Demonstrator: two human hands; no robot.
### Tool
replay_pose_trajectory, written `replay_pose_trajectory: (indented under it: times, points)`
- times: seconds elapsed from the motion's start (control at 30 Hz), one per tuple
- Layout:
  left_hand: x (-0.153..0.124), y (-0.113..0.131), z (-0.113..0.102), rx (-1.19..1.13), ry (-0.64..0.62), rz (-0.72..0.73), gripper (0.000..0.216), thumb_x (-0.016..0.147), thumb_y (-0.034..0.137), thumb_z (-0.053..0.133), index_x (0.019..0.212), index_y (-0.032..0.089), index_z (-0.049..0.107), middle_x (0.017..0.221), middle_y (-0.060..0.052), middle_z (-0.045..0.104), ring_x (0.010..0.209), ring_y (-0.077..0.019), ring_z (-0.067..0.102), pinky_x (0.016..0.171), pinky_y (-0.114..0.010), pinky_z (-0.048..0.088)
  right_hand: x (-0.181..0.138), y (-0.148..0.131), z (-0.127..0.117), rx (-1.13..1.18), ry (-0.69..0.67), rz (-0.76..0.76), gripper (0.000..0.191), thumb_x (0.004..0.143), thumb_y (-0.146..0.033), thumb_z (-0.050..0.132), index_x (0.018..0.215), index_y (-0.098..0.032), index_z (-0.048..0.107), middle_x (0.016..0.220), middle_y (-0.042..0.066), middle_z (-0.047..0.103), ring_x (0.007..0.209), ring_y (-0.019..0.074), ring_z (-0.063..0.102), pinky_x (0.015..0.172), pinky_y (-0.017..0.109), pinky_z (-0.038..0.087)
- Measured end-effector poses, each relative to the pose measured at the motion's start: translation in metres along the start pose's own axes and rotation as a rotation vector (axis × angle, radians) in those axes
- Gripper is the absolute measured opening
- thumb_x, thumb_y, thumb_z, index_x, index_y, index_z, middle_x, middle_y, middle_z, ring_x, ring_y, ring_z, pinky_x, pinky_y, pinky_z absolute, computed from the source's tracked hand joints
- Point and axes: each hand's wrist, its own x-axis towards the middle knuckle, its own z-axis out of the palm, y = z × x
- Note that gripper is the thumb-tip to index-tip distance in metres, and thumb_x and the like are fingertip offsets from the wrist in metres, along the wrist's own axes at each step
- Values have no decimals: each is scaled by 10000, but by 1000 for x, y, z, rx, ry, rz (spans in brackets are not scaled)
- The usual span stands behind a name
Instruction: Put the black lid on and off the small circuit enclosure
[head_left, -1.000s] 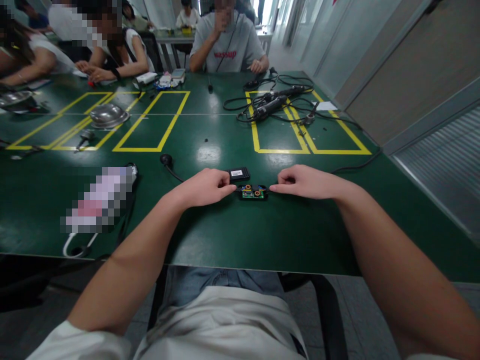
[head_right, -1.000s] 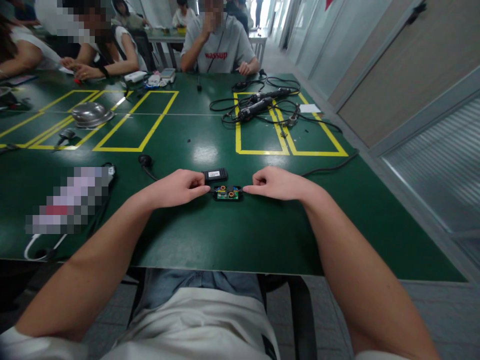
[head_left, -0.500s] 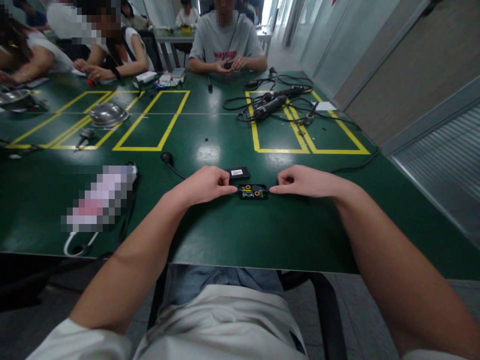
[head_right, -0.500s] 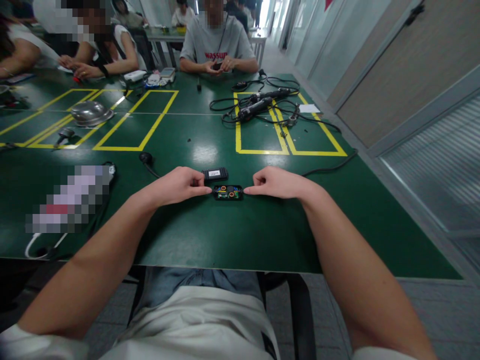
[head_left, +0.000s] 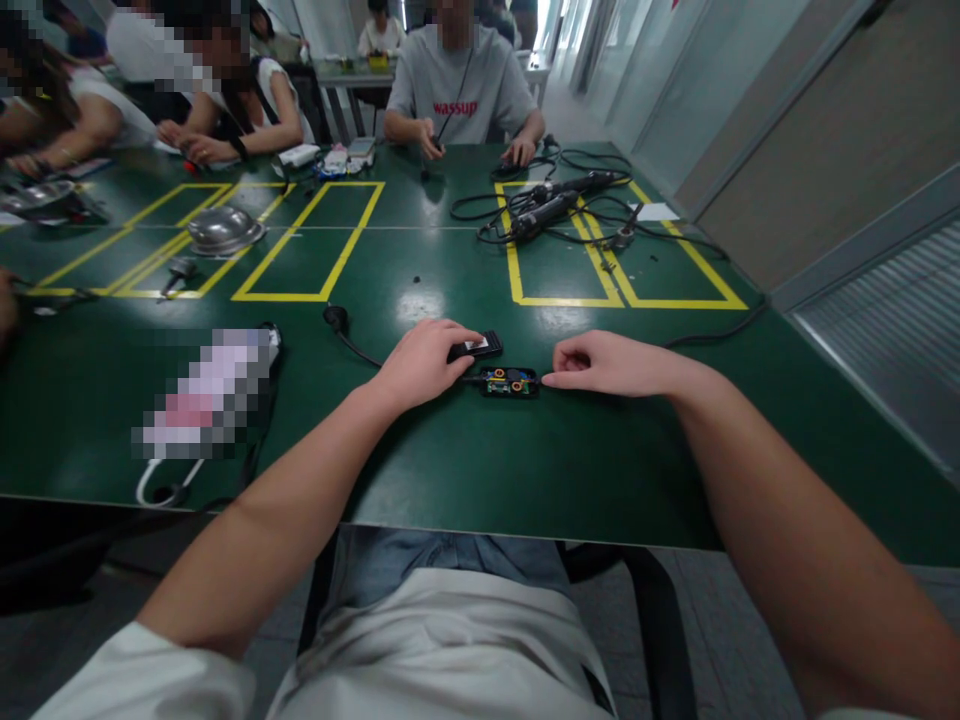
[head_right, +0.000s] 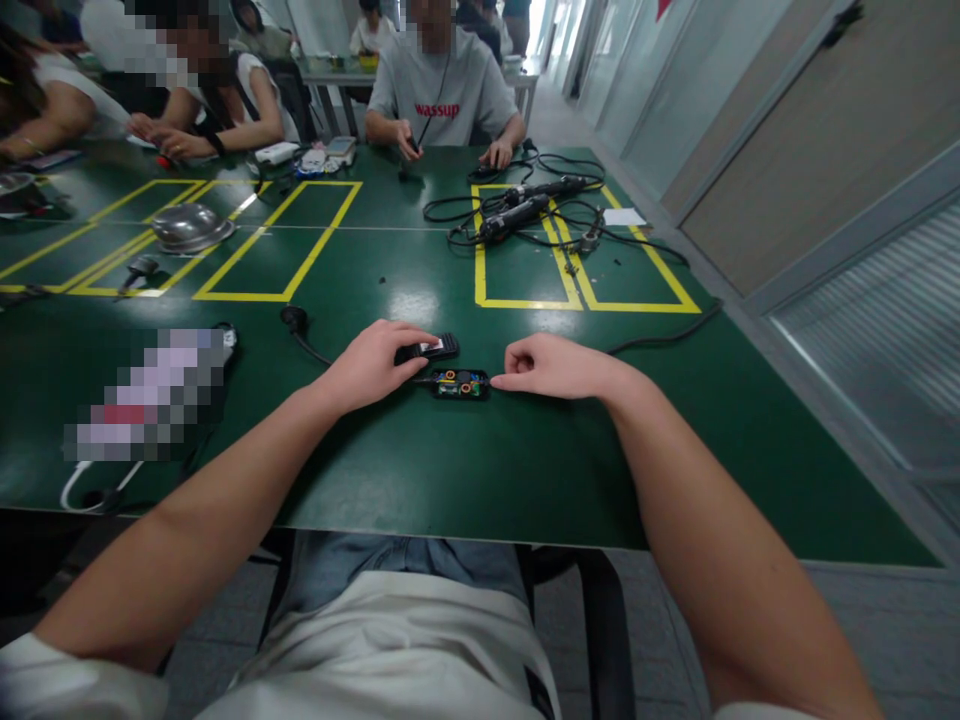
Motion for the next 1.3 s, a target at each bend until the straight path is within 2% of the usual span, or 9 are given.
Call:
replay_pose_trajectory:
  times: [0.1, 0.23, 0.37, 0.43, 0.53, 0.8, 1.3]
  points:
    - [-1, 0, -3, 11, 26, -2, 362, 1054, 222, 656, 1389, 190, 791, 1387, -140, 803, 1290, -325, 709, 1196, -539, 508, 1, 0, 0, 10, -7, -5, 651, 758, -881, 751, 819, -239, 666, 735, 4, 617, 678, 182, 516, 656, 353, 373]
    - [-8, 12, -6, -88, 90, 145, 383, 1065, 261, 657, 1430, 220, 763, 1402, -124, 791, 1306, -312, 702, 1188, -532, 522, 2, 2, -1, 3, -25, -24, 573, 776, -796, 780, 840, -235, 684, 736, -1, 627, 674, 179, 522, 652, 347, 369]
    - [-13, 23, -3, -164, -6, 252, 379, 1029, 252, 691, 1392, 238, 798, 1338, -113, 790, 1233, -299, 709, 1149, -508, 549, 3, 2, -2, -10, -32, -40, 561, 782, -783, 787, 842, -233, 694, 728, -2, 630, 673, 179, 528, 648, 342, 369]
    - [-12, 25, -2, -160, -76, 253, 388, 1017, 236, 708, 1391, 244, 810, 1304, -112, 784, 1205, -296, 701, 1143, -507, 548, 3, 2, -1, -10, -31, -47, 562, 788, -785, 787, 841, -233, 695, 731, 1, 634, 675, 179, 528, 645, 341, 367]
    - [-11, 25, -2, -155, -108, 230, 402, 1019, 239, 724, 1412, 263, 806, 1287, -108, 771, 1208, -298, 679, 1146, -513, 536, 3, 3, 0, -6, -27, -45, 565, 785, -788, 790, 836, -234, 693, 740, 3, 635, 676, 178, 520, 644, 343, 365]
    - [-11, 26, 0, -165, -106, 216, 407, 1035, 233, 718, 1437, 240, 781, 1286, -114, 753, 1199, -289, 681, 1135, -484, 529, 4, 1, 0, -26, -16, -15, 603, 751, -817, 794, 849, -230, 697, 745, -1, 627, 671, 181, 514, 648, 350, 377]
    - [-12, 26, 2, -175, -120, 224, 409, 1055, 245, 702, 1460, 247, 755, 1315, -120, 775, 1229, -297, 695, 1151, -488, 520, 1, 0, 0, -38, -7, -32, 579, 780, -804, 777, 842, -235, 692, 722, -5, 624, 661, 180, 519, 643, 343, 358]
